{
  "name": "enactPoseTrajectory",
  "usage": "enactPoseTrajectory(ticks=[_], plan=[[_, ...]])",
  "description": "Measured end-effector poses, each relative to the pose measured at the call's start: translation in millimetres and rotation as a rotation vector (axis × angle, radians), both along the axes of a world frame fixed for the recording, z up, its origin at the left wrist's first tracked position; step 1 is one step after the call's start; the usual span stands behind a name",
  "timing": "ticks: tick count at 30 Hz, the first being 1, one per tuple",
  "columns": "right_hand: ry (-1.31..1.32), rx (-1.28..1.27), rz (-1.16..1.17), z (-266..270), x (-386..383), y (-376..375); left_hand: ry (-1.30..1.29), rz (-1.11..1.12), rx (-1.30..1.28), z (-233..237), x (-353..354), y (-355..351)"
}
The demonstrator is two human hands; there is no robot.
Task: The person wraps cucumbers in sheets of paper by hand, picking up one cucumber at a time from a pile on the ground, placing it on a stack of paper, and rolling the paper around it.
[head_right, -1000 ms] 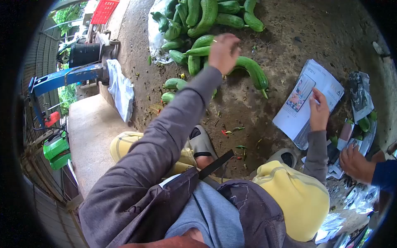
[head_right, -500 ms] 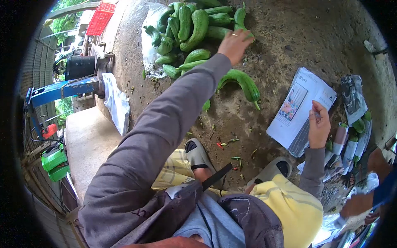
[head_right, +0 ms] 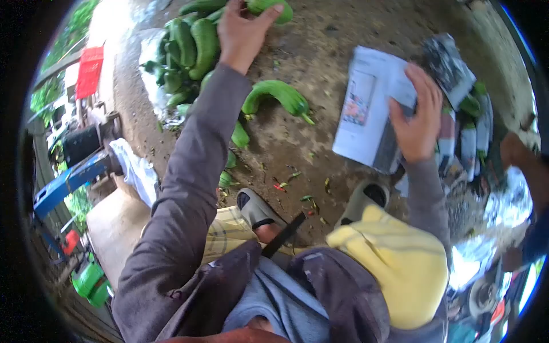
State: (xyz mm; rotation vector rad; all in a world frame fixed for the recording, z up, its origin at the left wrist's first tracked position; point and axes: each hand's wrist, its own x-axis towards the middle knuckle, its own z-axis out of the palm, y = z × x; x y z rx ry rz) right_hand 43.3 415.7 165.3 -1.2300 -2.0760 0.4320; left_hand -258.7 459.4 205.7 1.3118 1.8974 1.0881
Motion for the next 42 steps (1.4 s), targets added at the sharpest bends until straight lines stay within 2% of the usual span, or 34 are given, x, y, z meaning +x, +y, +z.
enactPoseTrajectory(ticks=[2,3,4,6,9,10,12,13,14,17,18,24,27,29,32,36,42], plan=[[-0.014,0.247,-0.016,8,-25,11,-0.419,-0.066,0.124,-7,34,-19],[0.009,0.268,-0.001,5,-27,15,-0.621,-0.088,0.19,-10,50,-27],[0.032,0.288,0.014,1,-28,19,-0.721,-0.042,0.147,-11,69,-38],[0.085,0.148,0.074,-12,-22,15,-0.91,0.051,0.053,-15,102,-61],[0.152,-0.334,0.095,-20,0,2,-0.959,0.122,0.001,-48,118,-94],[0.127,-0.391,0.149,-23,9,0,-0.816,0.054,-0.097,-62,120,-110],[0.239,-0.7,0.237,-40,28,-6,-0.521,-0.084,-0.286,-90,125,-149],[0.296,-0.854,0.282,-49,35,-9,-0.306,-0.222,-0.291,-98,128,-164],[0.358,-1.06,0.274,-55,39,-12,-0.088,-0.359,-0.293,-107,132,-177],[0.231,-1.221,0.391,-83,44,-10,0.346,-0.676,-0.016,-131,138,-197],[0.246,-1.25,0.402,-90,45,-11,0.401,-0.762,-0.038,-136,138,-201],[0.095,-1.117,0.383,-128,52,-12,0.559,-0.89,0.028,-150,127,-194],[0.038,-1.08,0.349,-125,52,-16,0.489,-0.862,0.013,-154,127,-191],[-0.081,-0.869,0.322,-117,50,-22,0.472,-0.815,-0.027,-147,129,-186],[-0.083,-0.72,0.321,-96,50,-31,0.414,-0.736,-0.046,-143,132,-182],[-0.18,-0.497,0.498,-78,58,-52,0.348,-0.656,-0.075,-139,131,-176],[-0.077,-0.689,0.453,-92,69,-52,0.279,-0.684,-0.105,-116,127,-160]])
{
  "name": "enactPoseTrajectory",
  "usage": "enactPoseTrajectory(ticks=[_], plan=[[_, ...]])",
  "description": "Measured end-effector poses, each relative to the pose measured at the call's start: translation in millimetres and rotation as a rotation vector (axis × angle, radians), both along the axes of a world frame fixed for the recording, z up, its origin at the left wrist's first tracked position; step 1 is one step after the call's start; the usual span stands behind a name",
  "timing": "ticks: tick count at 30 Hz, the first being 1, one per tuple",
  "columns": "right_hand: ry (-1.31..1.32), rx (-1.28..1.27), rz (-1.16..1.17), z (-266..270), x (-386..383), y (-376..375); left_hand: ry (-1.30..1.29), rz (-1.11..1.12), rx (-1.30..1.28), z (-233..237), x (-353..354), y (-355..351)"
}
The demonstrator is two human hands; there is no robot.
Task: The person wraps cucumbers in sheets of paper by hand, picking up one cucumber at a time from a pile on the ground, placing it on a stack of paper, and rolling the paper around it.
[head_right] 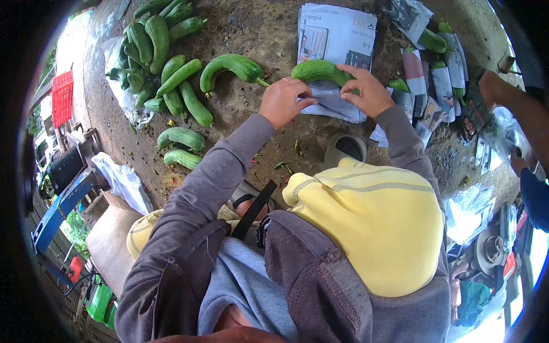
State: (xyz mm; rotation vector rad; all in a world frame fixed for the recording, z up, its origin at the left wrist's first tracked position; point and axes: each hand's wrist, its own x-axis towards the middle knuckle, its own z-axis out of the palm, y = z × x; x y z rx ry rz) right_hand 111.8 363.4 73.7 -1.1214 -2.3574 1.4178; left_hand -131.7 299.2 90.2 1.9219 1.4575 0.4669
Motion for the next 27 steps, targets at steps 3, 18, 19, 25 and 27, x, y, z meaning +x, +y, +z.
enactPoseTrajectory(ticks=[3,18,19,25,27], plan=[[0.074,-0.167,-0.113,-5,1,10,-0.085,-0.038,0.321,5,-4,15],[-0.196,0.624,-0.216,4,-69,4,-0.084,0.158,-0.017,-26,16,99],[-0.212,0.619,-0.215,-4,-69,7,-0.139,0.24,0.124,-25,15,96],[-0.135,0.498,-0.215,-13,-68,33,-0.396,0.824,-0.117,-23,3,46],[-0.068,0.423,-0.256,-17,-70,33,-0.735,0.966,-0.414,-44,15,27]])
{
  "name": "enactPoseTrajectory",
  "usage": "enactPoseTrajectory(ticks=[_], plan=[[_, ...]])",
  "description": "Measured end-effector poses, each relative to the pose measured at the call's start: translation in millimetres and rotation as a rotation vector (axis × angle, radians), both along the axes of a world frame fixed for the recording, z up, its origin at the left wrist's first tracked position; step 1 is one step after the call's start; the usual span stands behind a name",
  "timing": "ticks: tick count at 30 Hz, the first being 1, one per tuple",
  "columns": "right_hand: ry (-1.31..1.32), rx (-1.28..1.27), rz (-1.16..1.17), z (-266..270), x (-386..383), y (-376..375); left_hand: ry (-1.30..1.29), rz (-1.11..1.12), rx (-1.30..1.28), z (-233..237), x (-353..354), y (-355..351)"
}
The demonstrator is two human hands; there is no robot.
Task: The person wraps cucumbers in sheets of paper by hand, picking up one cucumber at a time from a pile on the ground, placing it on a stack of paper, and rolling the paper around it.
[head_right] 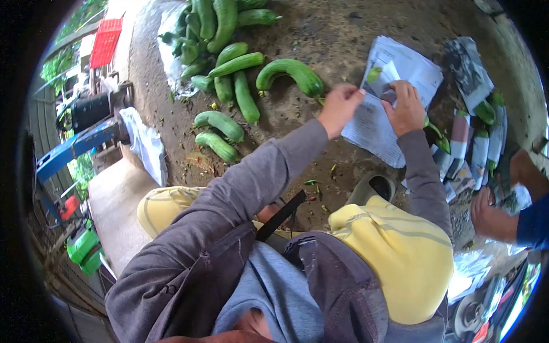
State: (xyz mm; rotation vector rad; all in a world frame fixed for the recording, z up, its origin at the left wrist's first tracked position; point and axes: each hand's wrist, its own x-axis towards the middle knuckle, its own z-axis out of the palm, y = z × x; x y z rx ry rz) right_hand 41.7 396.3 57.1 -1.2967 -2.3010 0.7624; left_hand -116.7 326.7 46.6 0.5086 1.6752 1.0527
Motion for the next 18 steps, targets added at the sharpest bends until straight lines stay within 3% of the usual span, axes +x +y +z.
enactPoseTrajectory(ticks=[2,3,6,7,10,13,16,17,18], plan=[[0.095,-0.112,-0.066,-4,-5,-6,-0.444,0.102,-0.019,7,5,0],[0.173,-0.304,-0.102,-2,-9,-11,-0.667,0.151,-0.021,12,6,3],[0.506,-0.638,-0.177,-19,-16,-30,-0.897,0.092,0.061,21,-4,10],[0.444,-0.626,-0.143,-10,-16,-31,-0.856,0.105,0.068,20,-4,9],[0.041,0.112,0.085,20,-16,-30,-0.721,0.188,0.121,27,-1,7],[0.122,0.152,-0.071,39,-23,-29,-0.644,0.215,0.152,34,0,11],[0.208,-0.321,-0.082,27,-9,-29,-0.55,0.268,0.143,41,9,16],[0.161,-0.407,-0.067,40,-15,-32,-0.525,0.339,0.092,51,10,16],[0.139,-0.313,-0.005,42,-19,-36,-0.486,0.37,0.073,59,11,16]])
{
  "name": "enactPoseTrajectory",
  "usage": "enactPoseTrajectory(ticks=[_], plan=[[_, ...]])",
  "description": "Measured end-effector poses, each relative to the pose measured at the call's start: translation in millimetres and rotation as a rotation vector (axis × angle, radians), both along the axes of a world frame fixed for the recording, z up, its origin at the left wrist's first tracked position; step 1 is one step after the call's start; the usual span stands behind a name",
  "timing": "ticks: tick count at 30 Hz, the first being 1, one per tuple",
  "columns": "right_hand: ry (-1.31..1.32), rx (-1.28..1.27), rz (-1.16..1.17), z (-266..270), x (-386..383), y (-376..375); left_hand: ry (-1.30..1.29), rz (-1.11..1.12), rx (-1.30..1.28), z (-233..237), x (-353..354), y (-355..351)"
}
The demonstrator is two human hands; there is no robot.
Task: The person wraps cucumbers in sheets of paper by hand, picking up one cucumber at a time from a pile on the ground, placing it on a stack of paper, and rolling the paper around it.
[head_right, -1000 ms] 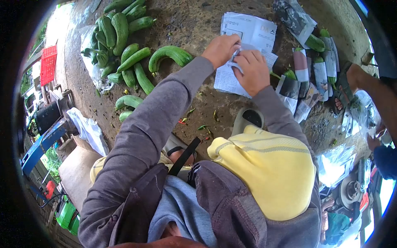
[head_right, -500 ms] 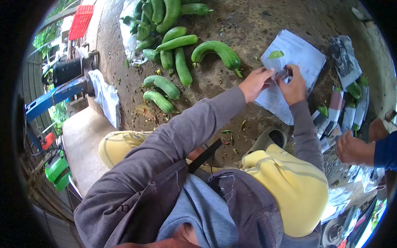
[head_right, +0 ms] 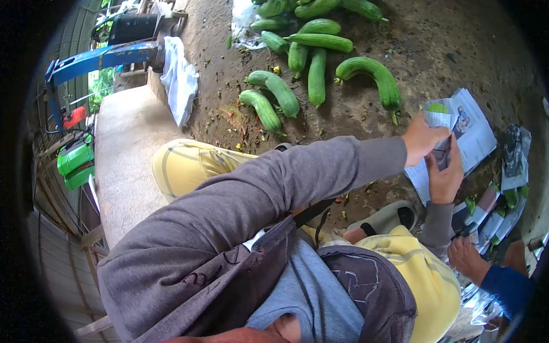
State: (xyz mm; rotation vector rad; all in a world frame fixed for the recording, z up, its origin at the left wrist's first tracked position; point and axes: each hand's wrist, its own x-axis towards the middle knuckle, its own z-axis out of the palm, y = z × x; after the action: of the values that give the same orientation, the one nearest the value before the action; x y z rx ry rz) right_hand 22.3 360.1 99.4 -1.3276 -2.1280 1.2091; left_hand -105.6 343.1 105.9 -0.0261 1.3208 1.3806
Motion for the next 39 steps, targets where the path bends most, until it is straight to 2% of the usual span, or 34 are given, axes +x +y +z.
enactPoseTrajectory(ticks=[2,6,7,8,9,10,11,12,14,15,16,17,20,23,25,26,28,29,30,32,33,34,35,36,37,38,39], plan=[[-0.026,0.206,0.109,3,-6,-4,0.063,0.045,-0.056,10,0,2],[0.003,0.302,0.086,0,8,10,-0.225,-0.246,0.292,3,-19,1],[0.002,0.402,0.082,5,17,17,0.073,-0.419,0.085,9,-30,0],[-0.032,0.379,-0.046,1,32,24,0.224,-0.54,0.051,35,-53,-2],[-0.066,0.356,-0.173,-2,49,32,0.494,-0.608,0.063,42,-76,-2],[-0.103,0.438,-0.236,1,64,39,0.775,-0.656,0.045,49,-101,-3],[-0.141,0.522,-0.301,5,81,46,1.172,-0.635,0.073,32,-126,-5],[-0.239,0.591,-0.357,3,104,55,1.565,-0.513,0.047,19,-154,-12],[-0.402,0.691,-0.483,-5,151,65,1.931,-0.618,-0.118,4,-226,-21],[-0.466,0.726,-0.553,-9,173,67,2.07,-0.693,-0.28,-9,-256,-30],[-0.531,0.76,-0.621,-13,197,70,2.11,-0.731,-0.428,-15,-275,-40],[-0.574,0.762,-0.65,-23,223,74,2.091,-0.809,-0.464,-21,-293,-48],[-0.698,0.71,-0.733,-63,287,84,2.155,-0.865,-0.286,-30,-318,-62],[-0.781,0.535,-0.784,-73,299,80,2.156,-0.917,-0.326,-38,-326,-56],[-0.789,0.417,-0.796,-58,284,78,2.109,-0.959,-0.299,-35,-328,-55],[-0.847,0.475,-0.737,-57,288,80,2.089,-0.978,-0.284,-31,-330,-54],[-0.966,0.588,-0.615,-57,299,84,1.968,-0.878,-0.311,-22,-329,-52],[-0.861,0.696,-0.566,-60,302,87,1.906,-0.829,-0.32,-16,-326,-51],[-0.756,0.801,-0.517,-65,302,93,1.539,-0.771,-0.272,-10,-325,-45],[-0.465,0.714,-0.48,-48,254,95,0.803,-0.641,-0.172,13,-313,-23],[-0.281,0.526,-0.492,-40,214,88,0.482,-0.582,-0.027,20,-298,-15],[-0.016,0.197,-0.596,-37,170,80,0.209,-0.542,0.157,36,-273,-9],[-0.056,0.022,-0.413,17,99,65,0.1,-0.539,0.267,38,-246,-3],[0.069,-0.172,-0.363,-1,80,61,0.025,-0.546,0.313,44,-213,3],[0.321,-0.252,-0.288,24,36,43,-0.016,-0.549,0.339,42,-181,6],[0.505,-0.523,-0.264,32,11,35,-0.06,-0.549,0.364,40,-148,7],[0.599,-0.66,-0.171,35,-6,29,-0.047,-0.563,0.36,39,-117,8]])
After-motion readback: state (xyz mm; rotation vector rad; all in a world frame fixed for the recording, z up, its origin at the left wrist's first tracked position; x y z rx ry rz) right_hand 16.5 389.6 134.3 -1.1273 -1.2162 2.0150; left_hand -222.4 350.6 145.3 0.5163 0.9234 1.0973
